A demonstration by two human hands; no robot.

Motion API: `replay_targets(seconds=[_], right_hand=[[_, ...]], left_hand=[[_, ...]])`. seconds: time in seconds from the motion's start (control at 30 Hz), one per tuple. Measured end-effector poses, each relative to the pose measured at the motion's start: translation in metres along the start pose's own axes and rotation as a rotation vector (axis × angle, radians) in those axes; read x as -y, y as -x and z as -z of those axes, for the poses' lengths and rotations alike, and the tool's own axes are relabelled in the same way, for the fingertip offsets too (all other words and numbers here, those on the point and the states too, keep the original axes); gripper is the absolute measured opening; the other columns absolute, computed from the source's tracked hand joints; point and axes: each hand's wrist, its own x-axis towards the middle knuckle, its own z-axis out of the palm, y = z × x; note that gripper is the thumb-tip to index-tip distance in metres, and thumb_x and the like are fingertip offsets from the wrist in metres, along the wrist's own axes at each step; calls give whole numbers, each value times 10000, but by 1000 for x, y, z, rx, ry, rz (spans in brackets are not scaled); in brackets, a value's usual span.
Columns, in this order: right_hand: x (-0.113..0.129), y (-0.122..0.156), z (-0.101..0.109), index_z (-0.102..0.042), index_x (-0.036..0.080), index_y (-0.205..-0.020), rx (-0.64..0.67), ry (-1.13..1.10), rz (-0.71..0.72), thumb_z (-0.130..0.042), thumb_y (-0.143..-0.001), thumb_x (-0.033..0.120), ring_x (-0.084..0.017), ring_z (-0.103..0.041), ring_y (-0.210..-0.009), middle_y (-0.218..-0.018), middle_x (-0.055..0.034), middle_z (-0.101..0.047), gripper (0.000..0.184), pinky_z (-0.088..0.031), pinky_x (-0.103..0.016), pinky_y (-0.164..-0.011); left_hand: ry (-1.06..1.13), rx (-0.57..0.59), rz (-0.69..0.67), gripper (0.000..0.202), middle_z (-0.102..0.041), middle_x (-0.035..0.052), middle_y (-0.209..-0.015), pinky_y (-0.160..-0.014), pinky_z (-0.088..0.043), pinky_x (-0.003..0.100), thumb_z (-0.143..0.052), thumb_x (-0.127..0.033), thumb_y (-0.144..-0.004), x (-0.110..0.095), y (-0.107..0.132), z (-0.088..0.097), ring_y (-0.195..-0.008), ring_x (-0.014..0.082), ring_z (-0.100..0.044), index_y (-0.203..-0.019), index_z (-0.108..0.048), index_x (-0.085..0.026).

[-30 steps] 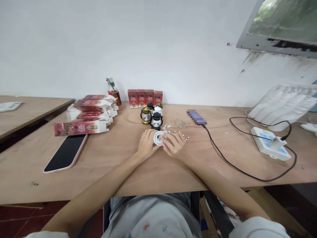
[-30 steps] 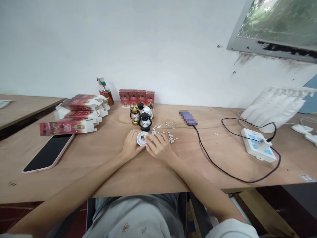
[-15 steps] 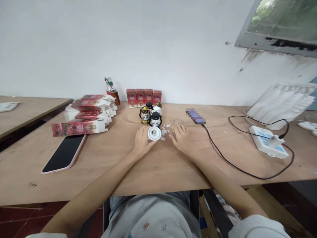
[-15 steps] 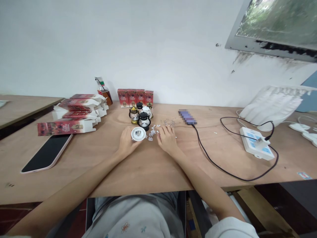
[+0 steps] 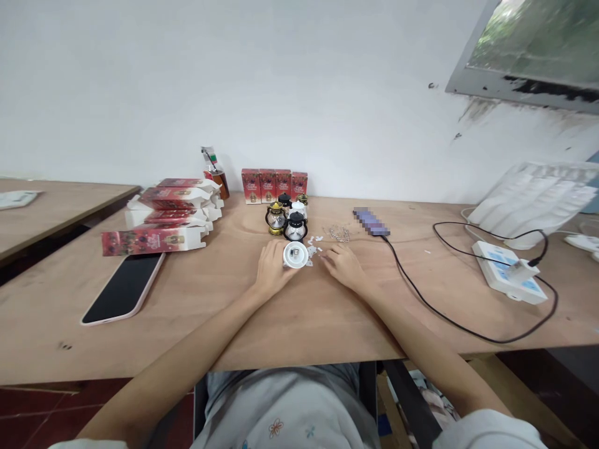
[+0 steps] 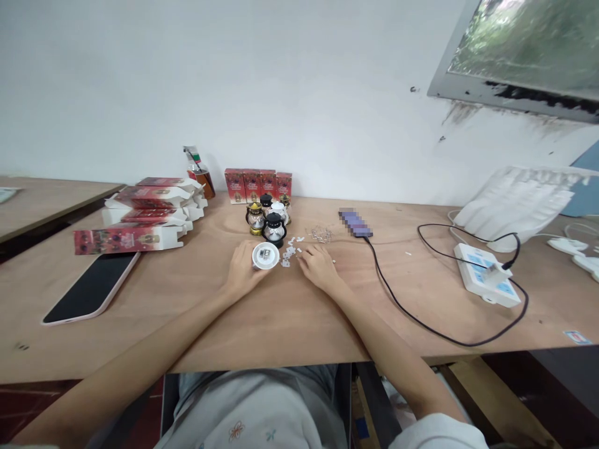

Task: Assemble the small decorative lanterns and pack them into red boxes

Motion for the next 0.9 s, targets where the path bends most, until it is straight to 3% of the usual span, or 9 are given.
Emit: replay_targets(seconds=[0.17,0.27,0.47,0.9], right_hand=[[19,3,12,-654,205,-961,-452,-256,127,-510,-891,162,-161,-647,-848,-882,-58,-680,166,-538,-305,-745],[35,7,19,-635,218,-1015,-583,-320,225,-550,-854,103,-157,-660,-881,-913,-58,-684,214,-552,-303,-776],[55,8,20,-621,185,-1020,-527,-377,394,-578,-814,57,-159,-655,-844,-905,-87,-682,246,-556,-294,-728],[57,9,14,-645,210,-938,-530,-361,348,-560,-834,99,-153,-653,-803,-852,-58,-697,174,-537,-305,-707]], left_hand=[[16,18,1,360,-603,112,-998,-746,-410,342,-567,-451,-827,-1,0,0,-910,246,-548,-1020,-519,-152],[35,27,-9,357,-603,108,-1006,-750,-403,336,-568,-447,-829,-3,2,0,-934,243,-547,-1032,-519,-158],[28,37,-65,359,-605,113,-991,-738,-392,342,-545,-450,-840,-7,4,-2,-905,245,-537,-1029,-526,-145],[-10,35,-134,312,-609,114,-989,-726,-378,338,-476,-408,-880,-14,4,1,-897,240,-528,-1050,-546,-156]])
